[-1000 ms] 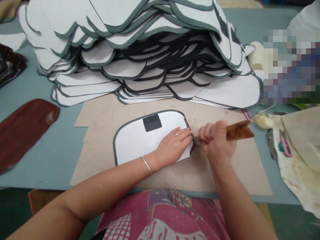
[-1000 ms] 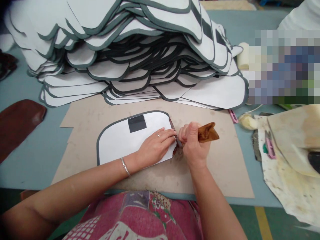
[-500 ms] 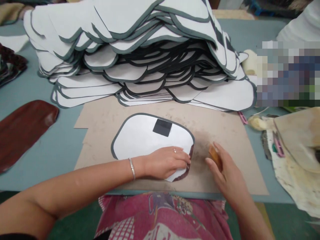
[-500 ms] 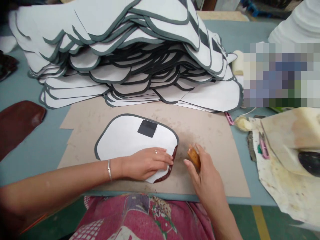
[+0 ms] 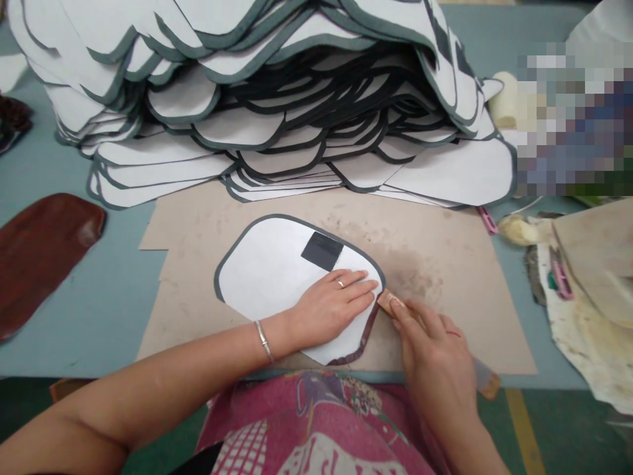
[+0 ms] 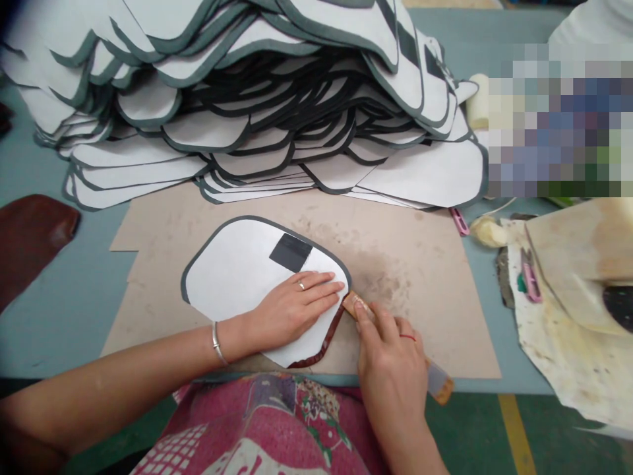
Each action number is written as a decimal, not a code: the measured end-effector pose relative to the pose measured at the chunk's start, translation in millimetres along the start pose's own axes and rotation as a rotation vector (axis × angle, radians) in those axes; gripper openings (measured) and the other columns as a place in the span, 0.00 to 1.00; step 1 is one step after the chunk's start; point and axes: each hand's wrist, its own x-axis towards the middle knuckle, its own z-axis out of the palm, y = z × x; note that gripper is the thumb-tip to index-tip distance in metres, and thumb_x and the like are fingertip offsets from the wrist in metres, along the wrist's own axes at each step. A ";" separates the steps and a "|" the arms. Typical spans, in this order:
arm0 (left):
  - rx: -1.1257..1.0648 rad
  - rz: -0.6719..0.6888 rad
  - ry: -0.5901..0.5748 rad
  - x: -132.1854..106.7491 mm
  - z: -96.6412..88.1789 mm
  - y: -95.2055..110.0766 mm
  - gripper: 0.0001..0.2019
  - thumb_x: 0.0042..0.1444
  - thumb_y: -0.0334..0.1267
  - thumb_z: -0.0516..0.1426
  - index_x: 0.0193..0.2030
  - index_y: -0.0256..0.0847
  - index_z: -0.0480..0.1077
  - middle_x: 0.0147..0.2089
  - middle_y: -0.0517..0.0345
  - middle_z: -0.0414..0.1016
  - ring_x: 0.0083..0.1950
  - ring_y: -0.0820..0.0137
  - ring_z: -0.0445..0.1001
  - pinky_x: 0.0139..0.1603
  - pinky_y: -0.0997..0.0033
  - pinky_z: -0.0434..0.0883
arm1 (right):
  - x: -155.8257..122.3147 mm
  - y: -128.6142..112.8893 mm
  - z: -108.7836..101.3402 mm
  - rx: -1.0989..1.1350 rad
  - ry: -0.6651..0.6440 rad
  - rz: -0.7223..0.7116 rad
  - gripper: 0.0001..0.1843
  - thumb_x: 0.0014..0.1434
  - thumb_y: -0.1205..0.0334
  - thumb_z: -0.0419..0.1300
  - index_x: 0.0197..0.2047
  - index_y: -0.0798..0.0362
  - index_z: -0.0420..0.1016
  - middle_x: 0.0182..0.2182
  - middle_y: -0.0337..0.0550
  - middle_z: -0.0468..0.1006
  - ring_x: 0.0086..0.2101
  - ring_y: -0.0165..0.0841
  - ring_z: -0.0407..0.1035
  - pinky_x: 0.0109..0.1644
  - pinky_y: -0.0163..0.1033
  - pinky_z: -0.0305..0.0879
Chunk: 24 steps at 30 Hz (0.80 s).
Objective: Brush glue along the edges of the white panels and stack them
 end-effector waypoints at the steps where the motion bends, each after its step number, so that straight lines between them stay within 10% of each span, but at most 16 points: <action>1: 0.000 0.002 -0.011 -1.0 -0.8 0.3 0.15 0.72 0.34 0.49 0.61 0.36 0.68 0.68 0.51 0.68 0.70 0.61 0.63 0.69 0.56 0.64 | 1.8 2.2 0.7 -0.015 0.005 -0.014 0.23 0.66 0.68 0.57 0.63 0.47 0.71 0.55 0.45 0.76 0.46 0.44 0.69 0.45 0.49 0.66; 14: -0.092 -0.068 0.028 -6.3 0.3 5.2 0.17 0.69 0.30 0.48 0.61 0.31 0.66 0.68 0.43 0.65 0.71 0.61 0.63 0.72 0.60 0.64 | 20.5 28.7 -5.1 -0.046 -0.049 -0.232 0.27 0.66 0.71 0.55 0.66 0.45 0.68 0.58 0.42 0.74 0.45 0.40 0.67 0.46 0.47 0.62; 24: -0.062 -0.054 0.008 -5.1 -4.1 -2.0 0.16 0.66 0.32 0.53 0.60 0.35 0.69 0.65 0.47 0.69 0.73 0.53 0.57 0.75 0.44 0.55 | 75.3 59.2 -4.2 0.002 -0.080 -0.452 0.25 0.64 0.73 0.56 0.62 0.44 0.72 0.56 0.42 0.75 0.46 0.41 0.65 0.48 0.47 0.61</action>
